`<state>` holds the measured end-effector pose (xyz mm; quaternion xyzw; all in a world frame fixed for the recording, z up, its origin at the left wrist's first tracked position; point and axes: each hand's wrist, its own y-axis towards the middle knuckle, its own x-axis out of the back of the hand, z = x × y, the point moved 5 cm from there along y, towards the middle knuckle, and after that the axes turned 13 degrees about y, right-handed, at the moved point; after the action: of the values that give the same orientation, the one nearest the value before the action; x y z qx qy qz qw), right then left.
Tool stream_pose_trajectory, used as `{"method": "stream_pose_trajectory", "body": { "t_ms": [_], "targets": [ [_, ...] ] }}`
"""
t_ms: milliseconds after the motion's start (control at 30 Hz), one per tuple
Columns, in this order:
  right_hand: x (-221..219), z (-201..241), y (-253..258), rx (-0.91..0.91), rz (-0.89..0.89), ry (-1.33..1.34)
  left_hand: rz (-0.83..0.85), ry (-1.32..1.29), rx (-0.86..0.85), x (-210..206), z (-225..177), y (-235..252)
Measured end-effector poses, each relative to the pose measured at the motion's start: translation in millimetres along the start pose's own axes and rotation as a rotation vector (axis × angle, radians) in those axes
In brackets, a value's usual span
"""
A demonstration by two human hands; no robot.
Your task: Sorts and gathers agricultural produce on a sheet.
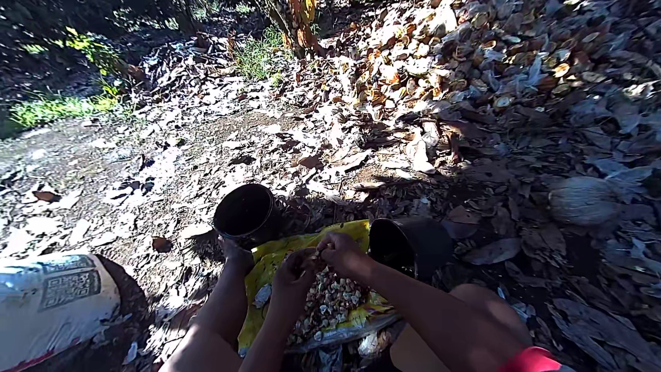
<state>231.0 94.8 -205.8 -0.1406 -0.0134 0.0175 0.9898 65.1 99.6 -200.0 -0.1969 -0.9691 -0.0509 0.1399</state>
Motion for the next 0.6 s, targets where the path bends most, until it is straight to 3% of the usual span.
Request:
{"method": "stream_pose_trajectory", "body": {
  "t_ms": [267, 467, 600],
  "targets": [
    [-4, 1, -2, 0.022, 0.096, -0.021, 0.003, 0.037, -0.043, 9, 3, 1],
    [-7, -1, -5, -0.02, 0.146, 0.091, 0.037, 0.409, -0.058, 15, 5, 3],
    [-13, -1, -5, 0.054, 0.19, 0.023, 0.062, 0.683, -0.005, 14, -1, 2]
  ]
}}
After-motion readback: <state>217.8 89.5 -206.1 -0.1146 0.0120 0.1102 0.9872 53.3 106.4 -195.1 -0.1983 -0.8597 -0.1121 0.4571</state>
